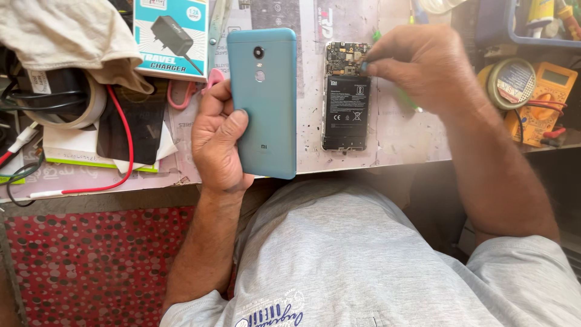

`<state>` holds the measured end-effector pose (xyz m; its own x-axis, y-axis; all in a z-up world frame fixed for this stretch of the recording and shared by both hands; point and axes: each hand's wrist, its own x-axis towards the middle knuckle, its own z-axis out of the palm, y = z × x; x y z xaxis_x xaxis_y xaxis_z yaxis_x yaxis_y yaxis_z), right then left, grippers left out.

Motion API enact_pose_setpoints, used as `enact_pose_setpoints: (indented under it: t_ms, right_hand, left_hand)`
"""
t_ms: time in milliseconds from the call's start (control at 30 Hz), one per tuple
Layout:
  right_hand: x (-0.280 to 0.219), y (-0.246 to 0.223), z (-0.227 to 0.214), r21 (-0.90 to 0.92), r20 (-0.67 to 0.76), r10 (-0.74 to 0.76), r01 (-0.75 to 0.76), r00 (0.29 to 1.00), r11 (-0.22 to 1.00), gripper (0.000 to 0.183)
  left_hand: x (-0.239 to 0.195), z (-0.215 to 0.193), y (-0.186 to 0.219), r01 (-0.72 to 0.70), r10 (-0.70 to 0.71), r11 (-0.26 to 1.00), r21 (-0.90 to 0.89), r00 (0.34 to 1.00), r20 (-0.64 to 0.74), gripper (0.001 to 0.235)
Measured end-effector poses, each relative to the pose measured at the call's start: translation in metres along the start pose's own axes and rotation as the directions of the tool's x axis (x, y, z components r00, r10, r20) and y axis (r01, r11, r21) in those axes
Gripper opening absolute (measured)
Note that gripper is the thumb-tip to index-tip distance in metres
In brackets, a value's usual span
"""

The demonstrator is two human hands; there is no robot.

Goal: The person uses a green screwdriver to unscrew and remove the motherboard from a disassembled smartphone. They then place the motherboard into the phone's back housing and align the back cover over the device.

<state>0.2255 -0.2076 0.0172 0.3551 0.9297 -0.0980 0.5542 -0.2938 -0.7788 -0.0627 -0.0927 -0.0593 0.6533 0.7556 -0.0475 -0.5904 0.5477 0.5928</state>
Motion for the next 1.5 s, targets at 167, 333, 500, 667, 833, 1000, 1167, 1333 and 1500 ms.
enact_pose_setpoints:
  t_ms: [167, 333, 500, 667, 833, 1000, 1167, 1333, 1500]
  right_hand:
    - [0.002, 0.002, 0.007, 0.022, 0.02, 0.214, -0.215, 0.977, 0.976, 0.016]
    - [0.005, -0.008, 0.005, 0.05, 0.027, 0.165, -0.166, 0.986, 0.985, 0.016]
    - [0.003, -0.014, 0.007, 0.062, 0.03, 0.396, -0.397, 0.918, 0.916, 0.018]
    - [0.0, -0.012, 0.009, 0.021, 0.006, 0.222, -0.222, 0.975, 0.975, 0.018]
    - [-0.001, -0.01, 0.007, -0.021, -0.02, 0.31, -0.31, 0.951, 0.951, 0.017]
    - [0.0, -0.011, 0.008, -0.002, 0.006, 0.086, -0.086, 0.996, 0.996, 0.017]
    - [0.001, -0.012, 0.007, 0.036, -0.041, 0.329, -0.328, 0.943, 0.944, 0.019]
    - [0.004, -0.004, 0.008, 0.109, 0.008, 0.234, -0.234, 0.972, 0.966, 0.028]
    - [0.007, -0.002, 0.013, 0.109, 0.039, 0.212, -0.215, 0.977, 0.971, 0.032]
  left_hand:
    - [-0.001, -0.002, 0.0, -0.021, 0.021, 0.998, -0.056, 1.0, -0.008, 0.032]
    - [0.0, -0.004, -0.001, -0.028, 0.027, 0.998, -0.053, 0.999, -0.021, 0.038]
    - [-0.002, -0.005, -0.001, -0.024, 0.023, 0.998, -0.061, 0.999, -0.03, 0.035]
    - [-0.003, -0.006, -0.001, -0.018, 0.016, 0.998, -0.059, 0.999, -0.033, 0.033]
    - [-0.002, -0.003, 0.001, -0.008, 0.005, 0.998, -0.056, 0.999, -0.037, 0.033]
    - [-0.003, -0.001, 0.002, -0.003, 0.001, 0.999, -0.035, 0.999, -0.054, 0.037]
    - [-0.004, 0.001, 0.004, -0.003, 0.0, 0.999, -0.047, 0.998, -0.059, 0.037]
    - [-0.007, -0.001, 0.001, -0.018, 0.019, 1.0, 0.023, 0.998, -0.067, 0.035]
    - [-0.008, -0.001, 0.0, -0.021, 0.023, 0.999, 0.025, 0.997, -0.071, 0.036]
